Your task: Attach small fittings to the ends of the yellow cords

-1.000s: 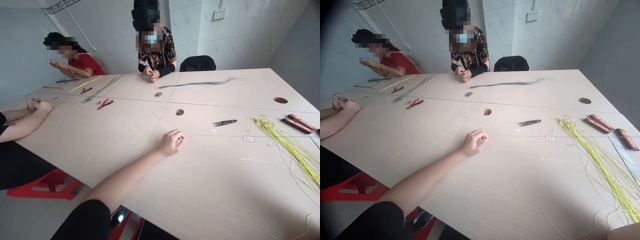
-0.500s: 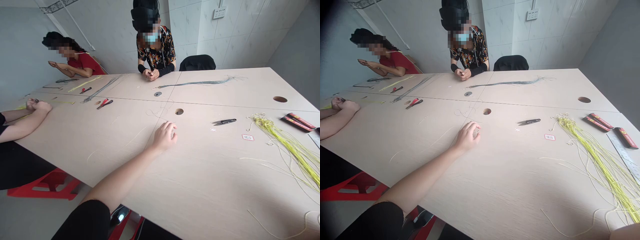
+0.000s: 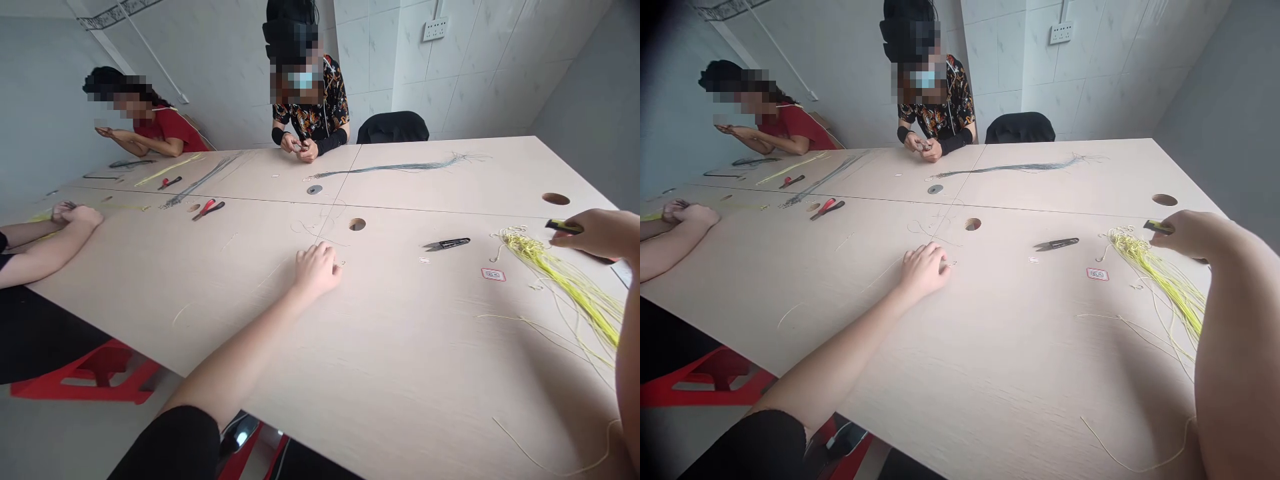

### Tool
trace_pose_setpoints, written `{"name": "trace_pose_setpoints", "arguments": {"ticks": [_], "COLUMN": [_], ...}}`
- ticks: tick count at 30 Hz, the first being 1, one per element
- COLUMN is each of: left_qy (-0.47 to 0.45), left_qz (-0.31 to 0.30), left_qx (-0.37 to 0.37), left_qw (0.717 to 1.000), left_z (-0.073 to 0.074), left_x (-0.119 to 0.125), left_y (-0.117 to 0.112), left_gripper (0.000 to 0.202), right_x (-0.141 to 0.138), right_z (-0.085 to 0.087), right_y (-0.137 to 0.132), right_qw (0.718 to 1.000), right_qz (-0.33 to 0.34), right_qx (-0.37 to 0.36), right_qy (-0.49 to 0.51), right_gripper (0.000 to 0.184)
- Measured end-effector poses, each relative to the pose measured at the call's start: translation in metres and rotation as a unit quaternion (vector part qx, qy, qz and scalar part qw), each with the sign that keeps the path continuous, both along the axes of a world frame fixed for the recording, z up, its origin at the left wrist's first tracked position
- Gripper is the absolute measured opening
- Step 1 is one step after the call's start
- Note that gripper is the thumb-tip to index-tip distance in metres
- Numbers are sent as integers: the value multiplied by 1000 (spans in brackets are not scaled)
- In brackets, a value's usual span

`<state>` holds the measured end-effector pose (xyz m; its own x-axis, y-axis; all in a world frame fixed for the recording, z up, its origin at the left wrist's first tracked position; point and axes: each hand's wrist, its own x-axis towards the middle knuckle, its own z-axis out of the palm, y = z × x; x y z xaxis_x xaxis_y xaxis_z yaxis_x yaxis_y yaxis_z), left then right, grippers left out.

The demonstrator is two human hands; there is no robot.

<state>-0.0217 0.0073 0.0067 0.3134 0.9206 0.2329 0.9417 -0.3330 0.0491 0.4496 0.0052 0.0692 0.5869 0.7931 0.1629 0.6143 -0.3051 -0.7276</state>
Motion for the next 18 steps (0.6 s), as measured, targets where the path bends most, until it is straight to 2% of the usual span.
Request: {"name": "trace_pose_setpoints", "arguments": {"ticks": [1,2,3,4,8,13,16,18], "left_qy": [-1,-4,-7,-9,-10,1,-14,-34], "left_qz": [-3,-5,-7,-8,-12,-42,-82,-105], "left_qx": [-4,-7,-9,-11,-24,-26,7,24], "left_qw": [1000,1000,1000,1000,1000,999,996,994], "left_z": [0,0,-1,-1,-2,-3,-5,-5], "left_x": [0,0,0,0,0,0,2,5], "left_y": [0,0,0,0,1,2,1,-2], "left_gripper": [5,5,5,5,8,14,16,16], "right_x": [3,5,6,6,4,-15,-52,-94], "right_z": [-5,-10,-15,-18,-20,-9,-3,-1], "right_y": [5,8,11,12,13,14,8,-1], "right_qw": [992,972,954,951,978,982,979,949], "right_qz": [-17,-26,-26,-15,31,55,183,311], "right_qx": [-125,-230,-296,-304,-195,-165,-67,-30], "right_qy": [-13,-27,-40,-50,-68,-73,-65,-45], "right_gripper": [39,35,32,31,34,32,43,42]}}
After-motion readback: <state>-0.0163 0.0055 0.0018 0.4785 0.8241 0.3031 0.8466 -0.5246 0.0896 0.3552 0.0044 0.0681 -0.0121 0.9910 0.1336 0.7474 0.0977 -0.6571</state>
